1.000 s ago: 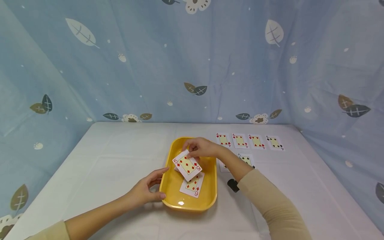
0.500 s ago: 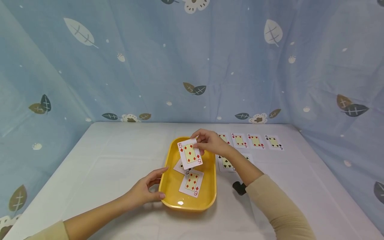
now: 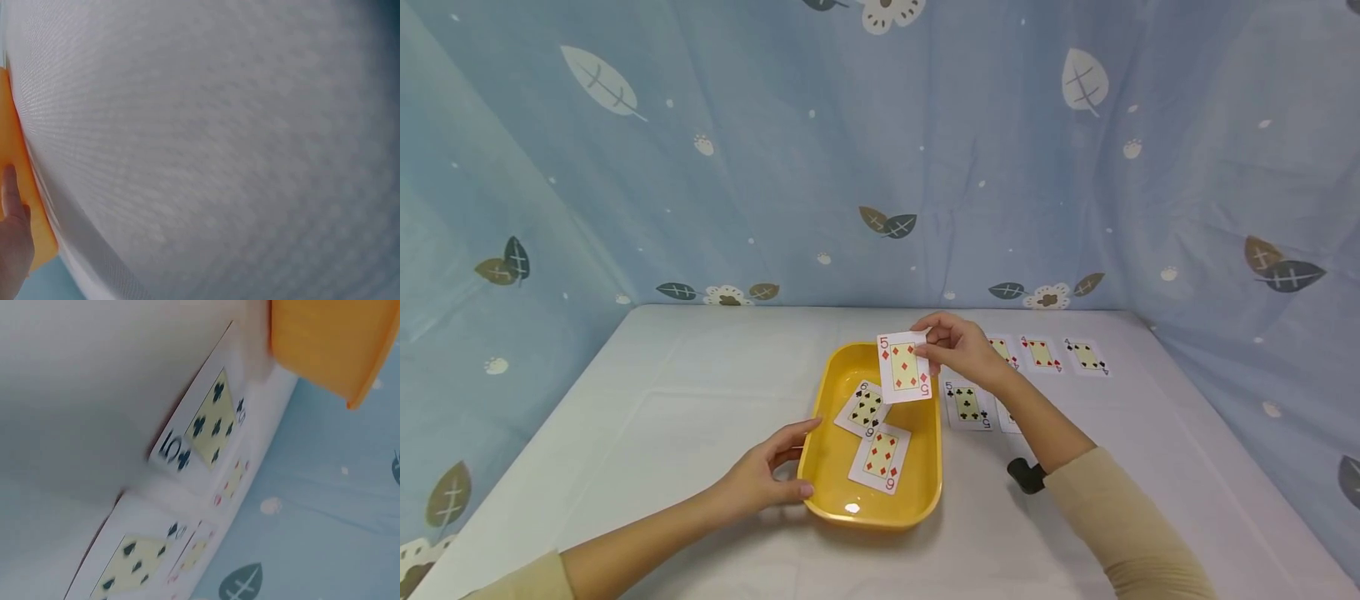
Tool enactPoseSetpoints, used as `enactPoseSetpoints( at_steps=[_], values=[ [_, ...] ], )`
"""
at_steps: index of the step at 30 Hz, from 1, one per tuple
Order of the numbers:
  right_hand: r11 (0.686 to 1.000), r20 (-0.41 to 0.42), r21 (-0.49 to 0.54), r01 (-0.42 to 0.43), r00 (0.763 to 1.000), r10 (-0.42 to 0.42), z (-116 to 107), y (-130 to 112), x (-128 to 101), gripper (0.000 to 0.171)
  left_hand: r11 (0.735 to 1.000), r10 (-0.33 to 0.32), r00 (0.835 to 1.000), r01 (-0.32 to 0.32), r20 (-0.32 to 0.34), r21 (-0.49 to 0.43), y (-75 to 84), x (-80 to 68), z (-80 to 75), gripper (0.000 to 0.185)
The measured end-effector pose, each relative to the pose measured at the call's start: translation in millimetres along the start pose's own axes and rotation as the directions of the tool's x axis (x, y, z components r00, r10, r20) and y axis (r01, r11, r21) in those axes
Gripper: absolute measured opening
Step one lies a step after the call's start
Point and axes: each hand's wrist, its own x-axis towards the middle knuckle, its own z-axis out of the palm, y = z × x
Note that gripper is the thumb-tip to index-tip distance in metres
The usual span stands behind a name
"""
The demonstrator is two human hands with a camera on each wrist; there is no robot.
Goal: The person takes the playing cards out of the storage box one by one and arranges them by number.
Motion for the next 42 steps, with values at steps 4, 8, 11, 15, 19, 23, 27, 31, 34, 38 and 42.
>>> enactPoseSetpoints(
  at_steps=[4,8,11,15,19,23,27,31,34,38,42],
  values=[
    [0.999,-0.017,-0.037,0.000,1.000,-0.001,-9,1,-7,0.031,1.000,0.009,1.000,-0.009,0.001,-0.005,-0.6,0.2,-0.6,0.081],
    [0.997,-0.035,-0.076,-0.022,0.999,0.019,-17,0,-15,0.031,1.000,0.010,1.000,-0.010,0.004,-0.015,-0.5,0.4,-0.7,0.080],
    [0.995,-0.041,-0.100,-0.027,0.999,0.023,-25,0,-22,0.031,1.000,0.000,1.000,0.000,0.004,-0.018,0.2,0.5,-0.3,0.081],
    [0.992,-0.039,-0.127,-0.011,0.999,0.006,-38,5,-32,0.030,1.000,-0.018,1.000,0.018,0.003,-0.013,1.9,0.7,0.2,0.081],
    [0.988,-0.055,-0.155,-0.002,0.998,-0.006,-51,7,-43,0.029,1.000,-0.023,1.000,0.023,-0.004,-0.012,2.9,0.4,0.2,0.080],
    [0.976,-0.081,-0.220,-0.003,0.997,-0.016,-62,7,-54,0.029,1.000,0.003,1.000,-0.003,0.000,-0.017,2.7,0.2,0.2,0.081],
    [0.966,-0.097,-0.259,-0.001,0.995,-0.025,-72,7,-64,0.029,1.000,-0.001,1.000,0.001,-0.002,-0.020,2.6,-0.7,-0.1,0.080],
    [0.961,-0.117,-0.274,-0.028,0.993,-0.004,-82,11,-74,0.029,1.000,-0.011,1.000,0.011,0.001,-0.025,2.2,-1.4,-0.1,0.080],
    [0.951,-0.141,-0.303,-0.066,0.990,0.024,-90,15,-79,0.028,1.000,-0.007,1.000,0.007,0.003,-0.029,0.9,-2.2,0.2,0.080],
    [0.932,-0.191,-0.343,-0.118,0.980,0.054,-100,17,-90,0.029,1.000,0.006,1.000,-0.006,0.003,-0.026,-0.4,-1.8,0.3,0.080],
    [0.911,-0.235,-0.373,-0.178,0.968,0.092,-108,18,-101,0.031,1.000,0.001,1.000,-0.001,0.003,-0.018,-0.9,-0.4,-0.2,0.080]
  ],
)
